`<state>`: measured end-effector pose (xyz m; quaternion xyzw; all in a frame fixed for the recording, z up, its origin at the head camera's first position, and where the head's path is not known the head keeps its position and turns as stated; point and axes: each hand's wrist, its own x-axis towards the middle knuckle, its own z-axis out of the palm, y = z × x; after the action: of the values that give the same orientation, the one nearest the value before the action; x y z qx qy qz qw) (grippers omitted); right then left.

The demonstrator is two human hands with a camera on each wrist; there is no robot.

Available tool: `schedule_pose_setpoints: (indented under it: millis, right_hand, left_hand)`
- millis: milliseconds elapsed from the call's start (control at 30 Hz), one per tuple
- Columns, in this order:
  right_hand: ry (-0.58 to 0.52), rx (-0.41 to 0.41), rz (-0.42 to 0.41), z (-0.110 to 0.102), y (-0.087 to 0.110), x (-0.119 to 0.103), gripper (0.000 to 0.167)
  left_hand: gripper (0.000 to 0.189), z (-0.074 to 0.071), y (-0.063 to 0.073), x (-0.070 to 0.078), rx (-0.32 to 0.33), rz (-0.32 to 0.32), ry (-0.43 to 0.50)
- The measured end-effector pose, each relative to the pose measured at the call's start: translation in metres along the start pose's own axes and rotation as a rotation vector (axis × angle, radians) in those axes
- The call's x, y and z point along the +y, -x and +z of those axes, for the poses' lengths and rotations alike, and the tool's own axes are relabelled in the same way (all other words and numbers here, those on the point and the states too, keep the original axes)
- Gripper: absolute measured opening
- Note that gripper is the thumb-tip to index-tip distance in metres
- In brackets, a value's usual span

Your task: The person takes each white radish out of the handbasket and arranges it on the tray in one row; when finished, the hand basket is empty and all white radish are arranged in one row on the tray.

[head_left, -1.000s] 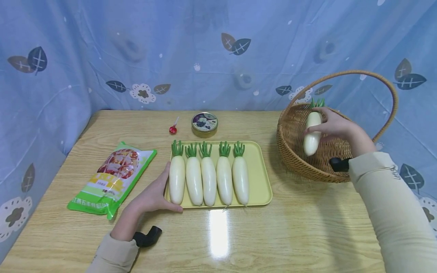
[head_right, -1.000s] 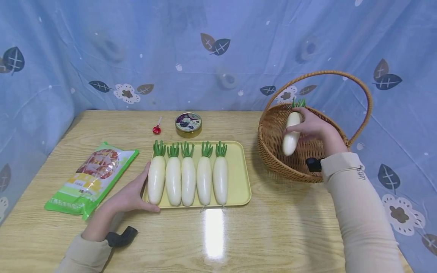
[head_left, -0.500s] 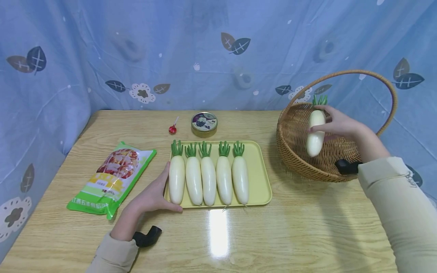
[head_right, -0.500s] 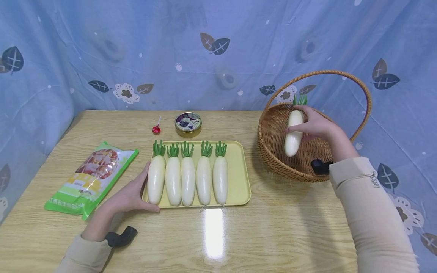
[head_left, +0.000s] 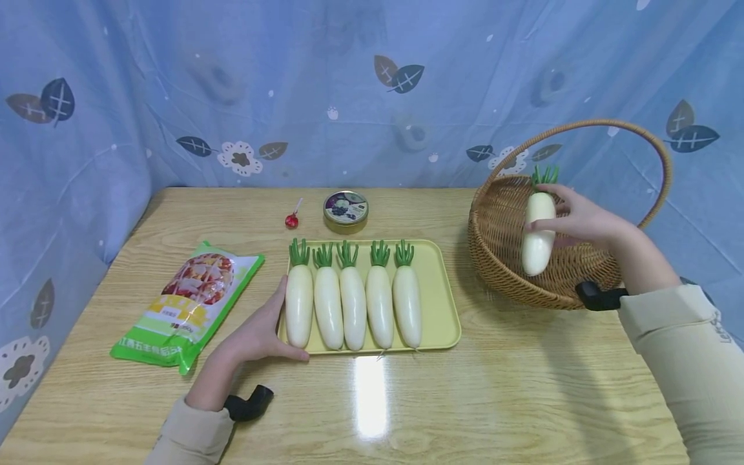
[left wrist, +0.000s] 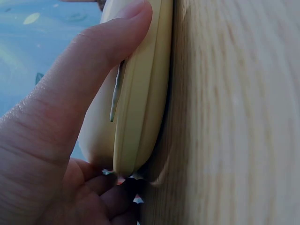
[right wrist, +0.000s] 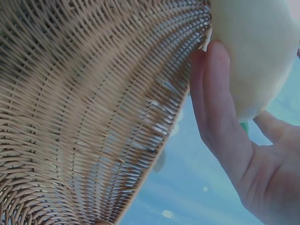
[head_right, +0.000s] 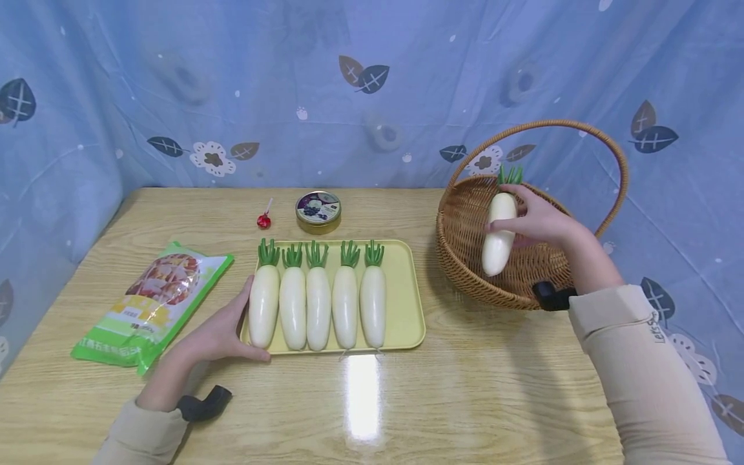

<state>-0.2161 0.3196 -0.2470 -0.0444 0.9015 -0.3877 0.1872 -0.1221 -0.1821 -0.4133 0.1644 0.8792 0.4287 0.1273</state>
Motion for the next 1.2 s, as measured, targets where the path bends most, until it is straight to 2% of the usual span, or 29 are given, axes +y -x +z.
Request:
schedule_pose_setpoints:
  millis: [267, 800, 1200]
  right_hand:
    - [0.054, 0.03, -0.011, 0.005, 0.01, -0.002, 0.089]
    - [0.006, 0.071, -0.001, 0.013, 0.019, -0.003, 0.092]
    - [0.023, 0.09, -0.01, 0.021, 0.025, -0.006, 0.092]
  left_hand:
    - [0.144, 0.001, -0.001, -0.001, 0.004, 0.013, 0.011]
    - [0.144, 0.0, 0.0, 0.0, 0.009, 0.029, 0.008]
    - [0.144, 0.0, 0.0, 0.001, 0.006, 0.018, 0.005]
